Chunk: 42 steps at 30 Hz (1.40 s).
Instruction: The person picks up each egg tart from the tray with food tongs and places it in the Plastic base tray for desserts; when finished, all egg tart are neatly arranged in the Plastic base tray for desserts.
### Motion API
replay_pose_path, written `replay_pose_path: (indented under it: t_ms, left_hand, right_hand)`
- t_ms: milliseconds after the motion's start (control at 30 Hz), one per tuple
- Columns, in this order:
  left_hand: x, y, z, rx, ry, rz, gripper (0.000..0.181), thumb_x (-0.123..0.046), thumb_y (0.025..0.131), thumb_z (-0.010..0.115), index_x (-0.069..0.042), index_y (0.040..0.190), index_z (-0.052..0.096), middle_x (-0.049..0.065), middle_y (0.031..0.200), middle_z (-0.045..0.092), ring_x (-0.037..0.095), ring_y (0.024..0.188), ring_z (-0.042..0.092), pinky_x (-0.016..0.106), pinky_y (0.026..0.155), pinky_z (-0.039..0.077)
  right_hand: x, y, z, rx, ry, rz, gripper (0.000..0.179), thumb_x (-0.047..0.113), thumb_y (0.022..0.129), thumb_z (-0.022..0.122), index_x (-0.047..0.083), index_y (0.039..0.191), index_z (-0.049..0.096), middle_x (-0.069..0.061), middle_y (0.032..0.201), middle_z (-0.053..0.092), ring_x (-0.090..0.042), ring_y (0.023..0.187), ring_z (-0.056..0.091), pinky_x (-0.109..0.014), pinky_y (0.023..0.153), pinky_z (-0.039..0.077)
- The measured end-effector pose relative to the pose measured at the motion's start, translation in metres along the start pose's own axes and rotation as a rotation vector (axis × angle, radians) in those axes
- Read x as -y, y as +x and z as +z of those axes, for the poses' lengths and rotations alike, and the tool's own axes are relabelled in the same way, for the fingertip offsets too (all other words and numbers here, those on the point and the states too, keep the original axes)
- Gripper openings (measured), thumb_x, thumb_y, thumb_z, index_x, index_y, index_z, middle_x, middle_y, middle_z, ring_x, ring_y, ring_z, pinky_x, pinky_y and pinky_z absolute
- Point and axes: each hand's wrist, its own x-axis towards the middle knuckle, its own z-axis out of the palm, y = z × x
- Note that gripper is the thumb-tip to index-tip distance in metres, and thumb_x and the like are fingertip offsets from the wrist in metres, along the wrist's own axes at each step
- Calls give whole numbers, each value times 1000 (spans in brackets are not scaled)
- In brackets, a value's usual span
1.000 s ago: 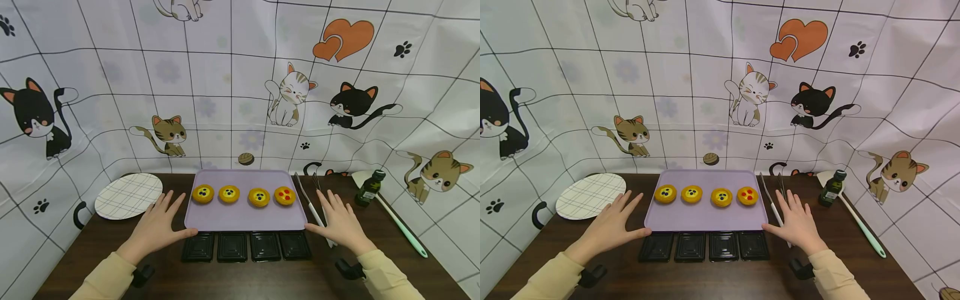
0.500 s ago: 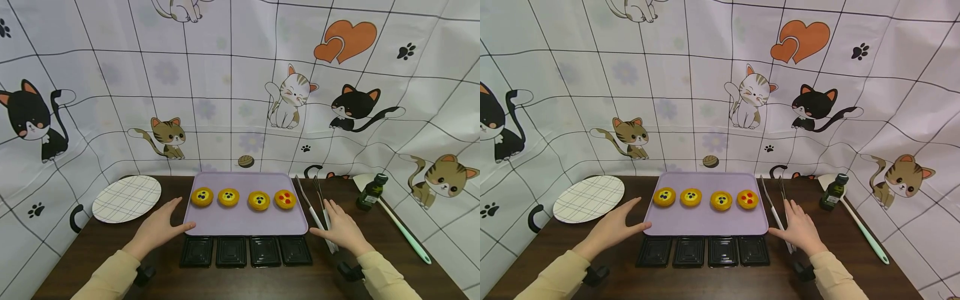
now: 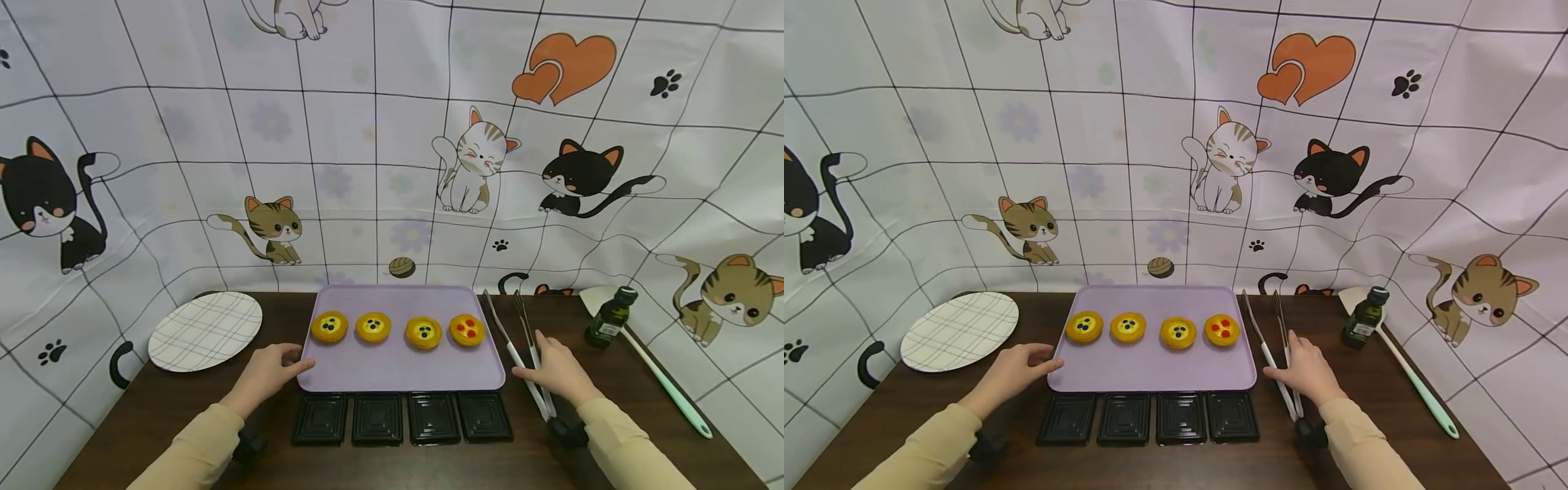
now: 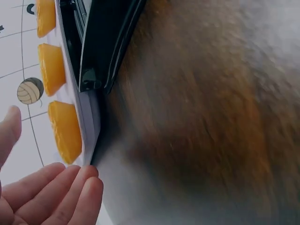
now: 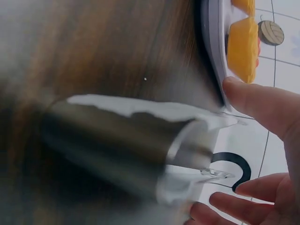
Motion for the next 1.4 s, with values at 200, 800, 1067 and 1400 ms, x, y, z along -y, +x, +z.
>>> replay_pose_path:
  t_ms: [200, 800, 1067, 1400]
  left_hand:
    - [4, 5, 5, 2, -73, -57, 44, -28, 85, 70, 9, 109, 65, 18, 96, 70, 29, 85, 67, 42, 72, 56]
    - [15, 19, 17, -18, -275, -224, 26, -8, 84, 67, 13, 100, 67, 23, 89, 68, 20, 60, 67, 33, 57, 58]
    - [16, 21, 13, -2, -280, -250, 26, -8, 83, 68, 13, 98, 67, 22, 89, 68, 20, 60, 67, 33, 59, 58]
    - [14, 24, 17, 6, -262, -244, 23, -7, 82, 69, 12, 95, 68, 18, 82, 68, 18, 58, 66, 32, 57, 58]
  right_hand:
    - [-5, 8, 3, 49, 39, 33, 100, 45, 77, 74, -25, 133, 29, -47, 123, 42, -56, 113, 45, -60, 93, 42]
    - [1, 29, -6, 143, 48, 85, 87, 40, 79, 71, -29, 123, 39, -45, 121, 46, -55, 110, 50, -59, 91, 46]
    - [9, 35, -10, 168, 39, 82, 82, 36, 79, 70, -30, 119, 41, -45, 120, 47, -54, 108, 51, -58, 89, 47]
    - [14, 38, -7, 207, 44, 173, 94, 39, 80, 70, -29, 130, 27, -47, 130, 36, -56, 117, 44, -60, 94, 43]
